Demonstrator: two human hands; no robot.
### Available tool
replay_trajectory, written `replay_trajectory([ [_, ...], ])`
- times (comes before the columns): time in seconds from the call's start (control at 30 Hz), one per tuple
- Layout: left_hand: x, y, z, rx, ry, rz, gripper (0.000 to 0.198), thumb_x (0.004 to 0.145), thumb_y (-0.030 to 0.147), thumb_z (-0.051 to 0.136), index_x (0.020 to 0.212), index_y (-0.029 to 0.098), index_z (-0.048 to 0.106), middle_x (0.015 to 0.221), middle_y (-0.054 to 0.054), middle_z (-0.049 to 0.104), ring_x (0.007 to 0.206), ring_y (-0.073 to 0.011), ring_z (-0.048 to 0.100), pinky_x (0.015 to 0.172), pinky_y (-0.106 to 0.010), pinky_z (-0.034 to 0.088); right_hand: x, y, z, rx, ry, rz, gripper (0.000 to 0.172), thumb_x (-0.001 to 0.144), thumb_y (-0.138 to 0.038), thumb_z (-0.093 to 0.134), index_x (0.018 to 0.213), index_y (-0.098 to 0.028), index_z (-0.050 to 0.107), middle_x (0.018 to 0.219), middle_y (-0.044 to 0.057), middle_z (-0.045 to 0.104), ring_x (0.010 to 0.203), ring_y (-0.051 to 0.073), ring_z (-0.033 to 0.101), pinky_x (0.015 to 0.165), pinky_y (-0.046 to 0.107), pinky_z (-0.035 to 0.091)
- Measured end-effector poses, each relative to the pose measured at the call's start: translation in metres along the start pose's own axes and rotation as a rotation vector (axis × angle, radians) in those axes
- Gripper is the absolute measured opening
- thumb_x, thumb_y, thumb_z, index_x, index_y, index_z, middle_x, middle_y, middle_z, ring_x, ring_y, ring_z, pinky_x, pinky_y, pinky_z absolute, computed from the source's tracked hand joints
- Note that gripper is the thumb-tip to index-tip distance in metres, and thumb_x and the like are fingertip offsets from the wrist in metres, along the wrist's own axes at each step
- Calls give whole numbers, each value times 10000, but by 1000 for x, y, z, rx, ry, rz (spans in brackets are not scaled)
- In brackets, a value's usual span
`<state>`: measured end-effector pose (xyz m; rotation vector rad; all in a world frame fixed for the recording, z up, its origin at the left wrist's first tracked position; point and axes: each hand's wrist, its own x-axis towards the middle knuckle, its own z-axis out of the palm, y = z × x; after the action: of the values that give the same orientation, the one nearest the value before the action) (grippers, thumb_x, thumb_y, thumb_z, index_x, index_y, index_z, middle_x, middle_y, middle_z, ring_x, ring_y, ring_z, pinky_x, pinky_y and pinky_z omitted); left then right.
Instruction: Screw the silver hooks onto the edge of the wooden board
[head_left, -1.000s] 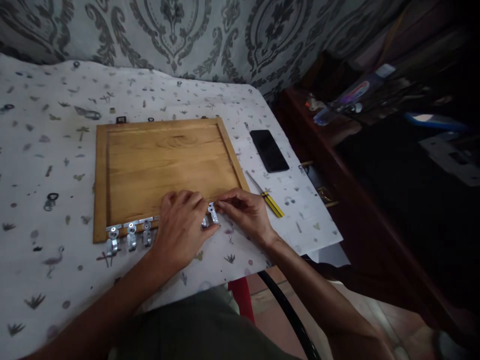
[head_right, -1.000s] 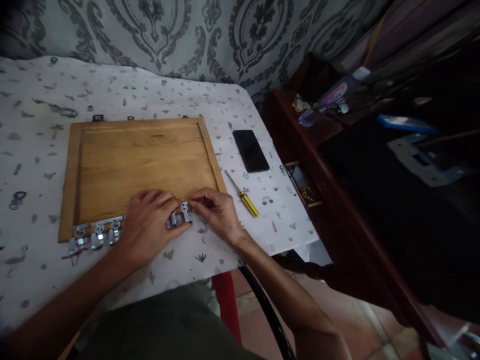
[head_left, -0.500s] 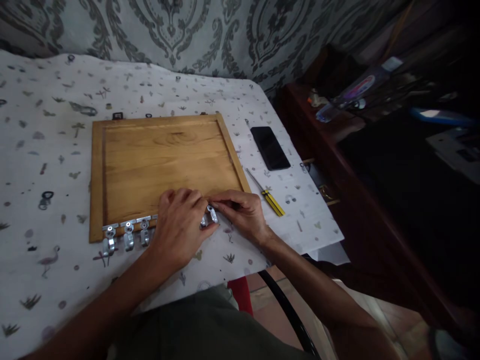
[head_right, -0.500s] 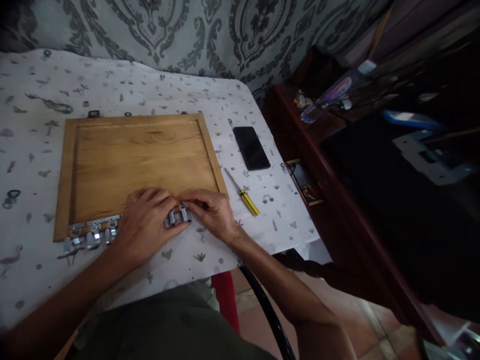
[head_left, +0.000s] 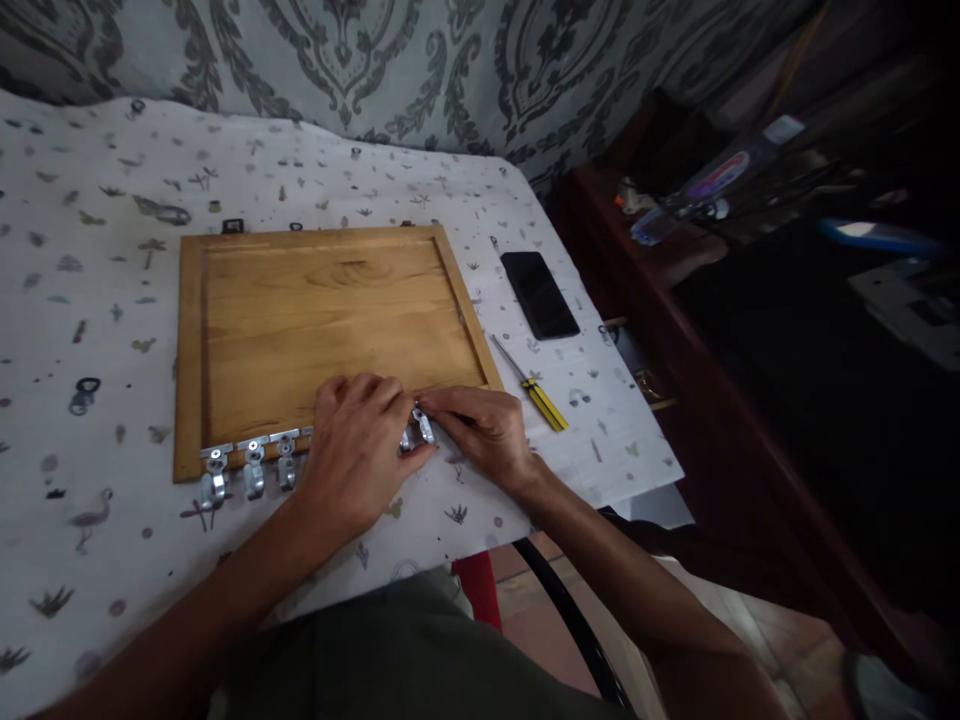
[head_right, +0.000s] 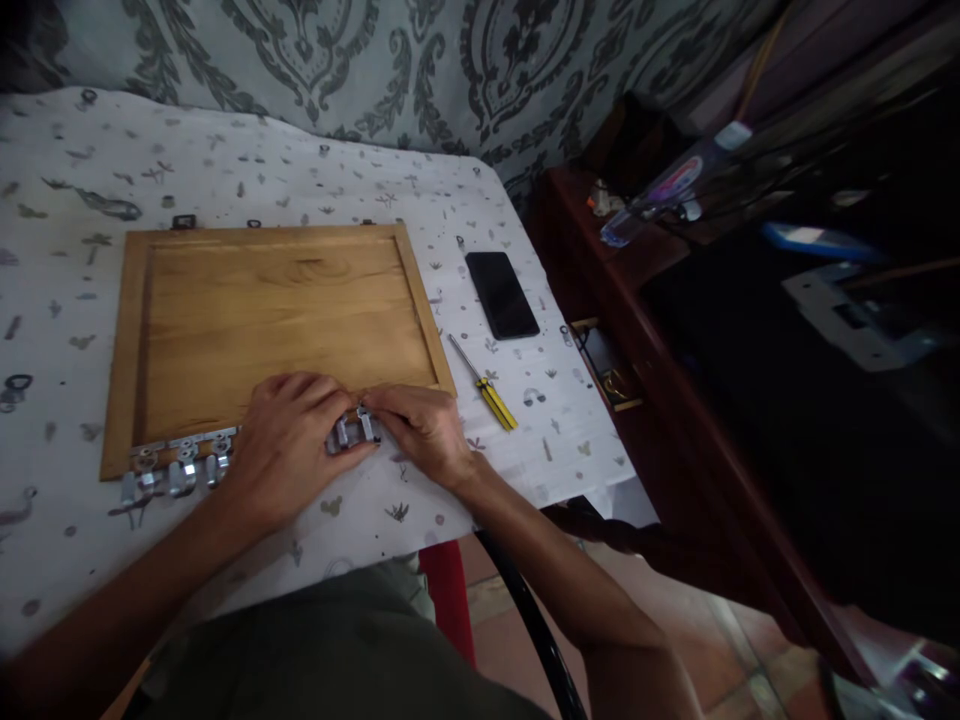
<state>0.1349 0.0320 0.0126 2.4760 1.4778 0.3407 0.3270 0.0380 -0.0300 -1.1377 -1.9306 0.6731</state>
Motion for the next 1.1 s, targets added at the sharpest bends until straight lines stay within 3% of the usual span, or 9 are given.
replay_trajectory([
  [0.4, -1, -1, -1, 34, -17, 7, 278, 874, 431, 763, 969, 176, 704, 1029, -81, 708, 1048, -311, 612, 966, -511, 430, 4, 0, -7, -30, -72, -25, 186, 965, -237, 636, 985, -279, 816, 1008, 21, 836, 938, 197, 802, 855, 341, 663],
  [0.73, -2, -1, 1, 5, 31, 9, 234, 894, 403, 736, 972, 184, 705, 1033, -89, 722, 1041, -309, 611, 958, -513, 427, 0, -1, -7, -206, -139, -221, 278, 1000, -181, 548, 1117, -238, 794, 1117, 67, 818, 971, 208, 797, 820, 336, 680],
  [0.87, -2, -2, 0, -12, 24, 15, 272, 871, 408, 770, 994, 174, 705, 1032, -84, 721, 1046, -316, 616, 953, -515, 426, -4, -2, -7, -147, -153, -181, 289, 1006, -176, 547, 1181, -222, 772, 1226, 91, 782, 1085, 208, 771, 929, 348, 661],
  [1.1, -1, 0, -2, 12, 28, -2, 252, 850, 397, 795, 952, 189, 696, 1009, -74, 719, 1041, -308, 630, 949, -498, 439, -1, -5, -5, 53, -104, -98, 227, 990, -188, 602, 1134, -235, 771, 1183, 87, 788, 1079, 198, 765, 936, 373, 651],
])
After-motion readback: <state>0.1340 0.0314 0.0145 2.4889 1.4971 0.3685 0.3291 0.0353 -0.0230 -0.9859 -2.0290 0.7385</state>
